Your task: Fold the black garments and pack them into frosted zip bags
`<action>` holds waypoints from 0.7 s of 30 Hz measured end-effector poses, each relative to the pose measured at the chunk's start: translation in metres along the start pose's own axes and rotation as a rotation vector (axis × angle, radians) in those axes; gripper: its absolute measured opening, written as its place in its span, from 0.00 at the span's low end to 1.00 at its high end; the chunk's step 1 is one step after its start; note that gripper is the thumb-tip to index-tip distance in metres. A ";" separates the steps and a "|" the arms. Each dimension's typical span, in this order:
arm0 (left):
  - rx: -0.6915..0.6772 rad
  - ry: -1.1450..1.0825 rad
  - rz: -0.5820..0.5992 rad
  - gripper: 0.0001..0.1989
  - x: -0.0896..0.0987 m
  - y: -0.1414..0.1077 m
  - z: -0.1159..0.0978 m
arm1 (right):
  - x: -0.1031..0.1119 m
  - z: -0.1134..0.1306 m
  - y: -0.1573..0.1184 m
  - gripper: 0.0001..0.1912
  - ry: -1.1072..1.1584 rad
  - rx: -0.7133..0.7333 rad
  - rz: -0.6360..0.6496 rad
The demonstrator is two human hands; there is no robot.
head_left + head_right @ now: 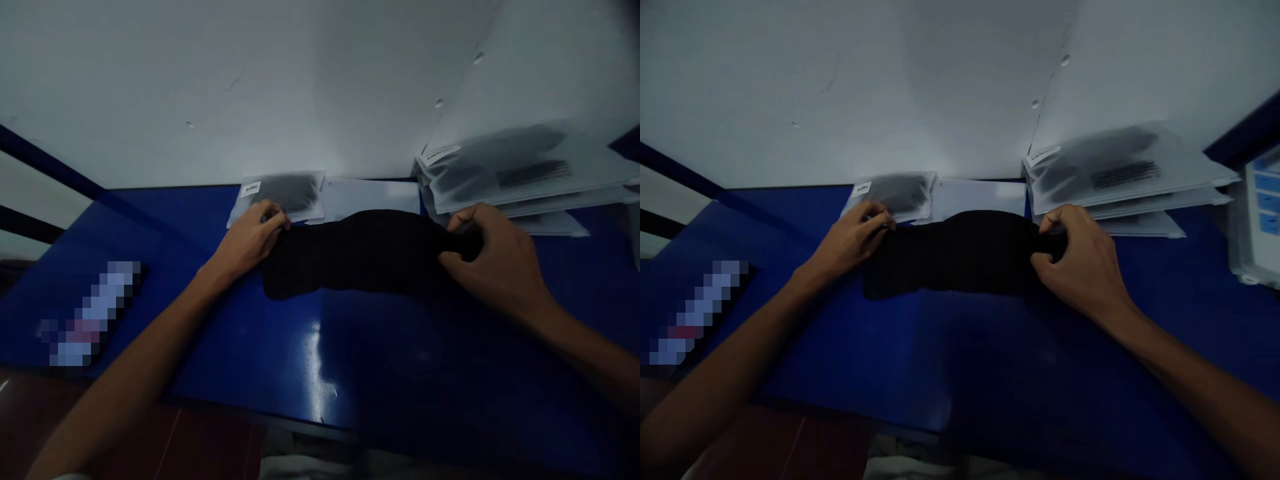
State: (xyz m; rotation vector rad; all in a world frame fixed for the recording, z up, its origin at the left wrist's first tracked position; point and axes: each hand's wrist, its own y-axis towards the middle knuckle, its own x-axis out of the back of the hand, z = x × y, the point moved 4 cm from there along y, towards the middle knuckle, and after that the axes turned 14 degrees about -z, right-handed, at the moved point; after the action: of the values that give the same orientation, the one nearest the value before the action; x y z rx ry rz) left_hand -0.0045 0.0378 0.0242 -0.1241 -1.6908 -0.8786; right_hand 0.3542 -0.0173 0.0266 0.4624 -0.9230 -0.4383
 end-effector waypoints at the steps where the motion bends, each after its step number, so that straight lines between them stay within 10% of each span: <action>1: 0.012 -0.005 -0.005 0.13 -0.001 0.000 0.000 | -0.001 -0.002 0.001 0.14 -0.004 -0.020 0.050; 7: 0.026 -0.008 -0.021 0.13 -0.003 -0.002 0.001 | -0.011 -0.013 0.002 0.23 -0.281 0.063 0.285; 21: -0.045 -0.142 -0.036 0.19 -0.009 -0.001 0.002 | -0.006 -0.016 -0.012 0.12 -0.014 0.207 -0.107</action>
State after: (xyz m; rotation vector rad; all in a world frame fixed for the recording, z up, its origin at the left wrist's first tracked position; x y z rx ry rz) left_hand -0.0039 0.0415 0.0162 -0.1908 -1.8099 -0.9543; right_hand 0.3618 -0.0210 0.0073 0.7003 -0.9645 -0.4451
